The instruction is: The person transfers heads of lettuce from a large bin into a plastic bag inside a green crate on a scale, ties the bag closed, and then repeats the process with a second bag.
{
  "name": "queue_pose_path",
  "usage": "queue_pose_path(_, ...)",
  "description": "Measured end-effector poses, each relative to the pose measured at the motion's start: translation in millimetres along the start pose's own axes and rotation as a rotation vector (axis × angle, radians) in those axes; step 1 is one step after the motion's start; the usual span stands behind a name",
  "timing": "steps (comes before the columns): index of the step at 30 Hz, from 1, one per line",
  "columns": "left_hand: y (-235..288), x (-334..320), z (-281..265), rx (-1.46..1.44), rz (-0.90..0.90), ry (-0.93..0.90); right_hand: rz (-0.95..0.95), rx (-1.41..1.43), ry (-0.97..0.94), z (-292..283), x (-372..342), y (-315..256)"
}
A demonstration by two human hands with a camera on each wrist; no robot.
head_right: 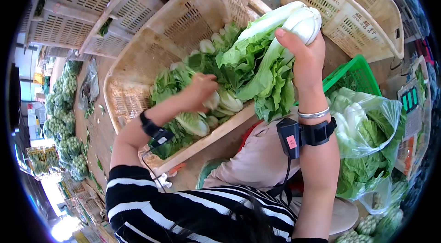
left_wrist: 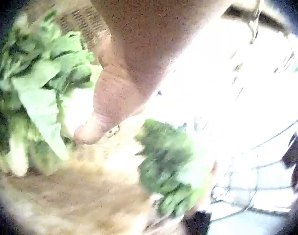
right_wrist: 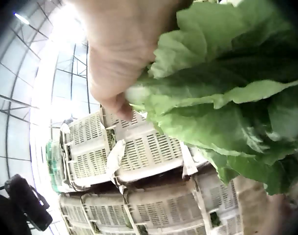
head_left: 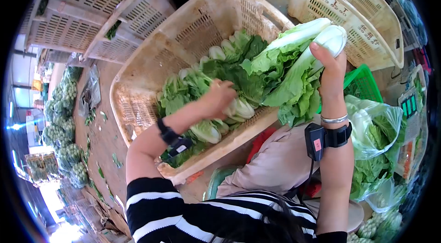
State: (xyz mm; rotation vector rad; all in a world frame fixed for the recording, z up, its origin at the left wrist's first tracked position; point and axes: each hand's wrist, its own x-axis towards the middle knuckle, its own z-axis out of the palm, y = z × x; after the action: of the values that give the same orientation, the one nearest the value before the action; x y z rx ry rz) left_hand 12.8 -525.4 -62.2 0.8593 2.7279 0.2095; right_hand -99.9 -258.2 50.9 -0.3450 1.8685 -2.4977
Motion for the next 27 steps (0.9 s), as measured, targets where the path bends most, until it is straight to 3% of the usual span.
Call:
queue_pose_path(1,-18.4,-9.8,-27.6,-0.180,-0.087,0.174,0.018,0.059,0.019,0.2,0.3,-3.3)
queue_pose_path(2,-23.1,-20.9,-68.0,-0.152,-0.304,0.259,0.034,0.120,0.035,0.2,0.3,-6.0)
queue_pose_path(3,-43.1,-31.6,-104.0,-0.569,-0.390,0.298,0.007,0.136,0.042,-1.5,0.5,-6.2)
queue_pose_path(4,-77.3,-50.1,-97.2,-0.945,-0.419,0.589,0.045,0.161,0.030,-4.1,1.1,-3.6)
queue_pose_path(6,-106.2,-63.3,-112.8,-1.335,-0.241,0.861,0.071,0.179,0.016,-2.8,2.8,0.0)
queue_pose_path(9,-132.2,-58.4,-134.2,-1.256,-0.203,1.019,-0.016,0.188,0.023,8.5,-5.5,-21.9)
queue_pose_path(11,-130.7,-56.1,-148.1,-1.410,-0.095,1.268,0.010,0.242,-0.030,5.5,-13.6,-43.3)
queue_pose_path(12,-129.5,-55.1,-153.4,-1.410,-0.070,1.268,0.030,0.286,-0.055,4.1,-17.4,-56.0)
queue_pose_path(14,-123.3,-48.4,-173.3,-1.227,-0.197,1.084,0.022,0.263,-0.092,-0.3,-24.1,-79.7)
queue_pose_path(16,-104.4,-41.9,-201.0,-1.271,-0.127,1.111,0.042,0.224,-0.138,-5.2,-35.5,-102.4)
queue_pose_path(19,-35.2,-19.8,-250.4,-1.322,0.121,0.899,-0.070,0.118,-0.138,-8.6,-53.8,-119.9)
queue_pose_path(22,62.7,12.9,-281.8,-1.182,0.164,0.641,-0.097,0.141,-0.113,-18.2,-74.5,-120.9)
queue_pose_path(27,193.1,83.3,-264.6,-0.796,0.012,0.331,-0.138,0.090,-0.010,-55.6,-124.8,-118.4)
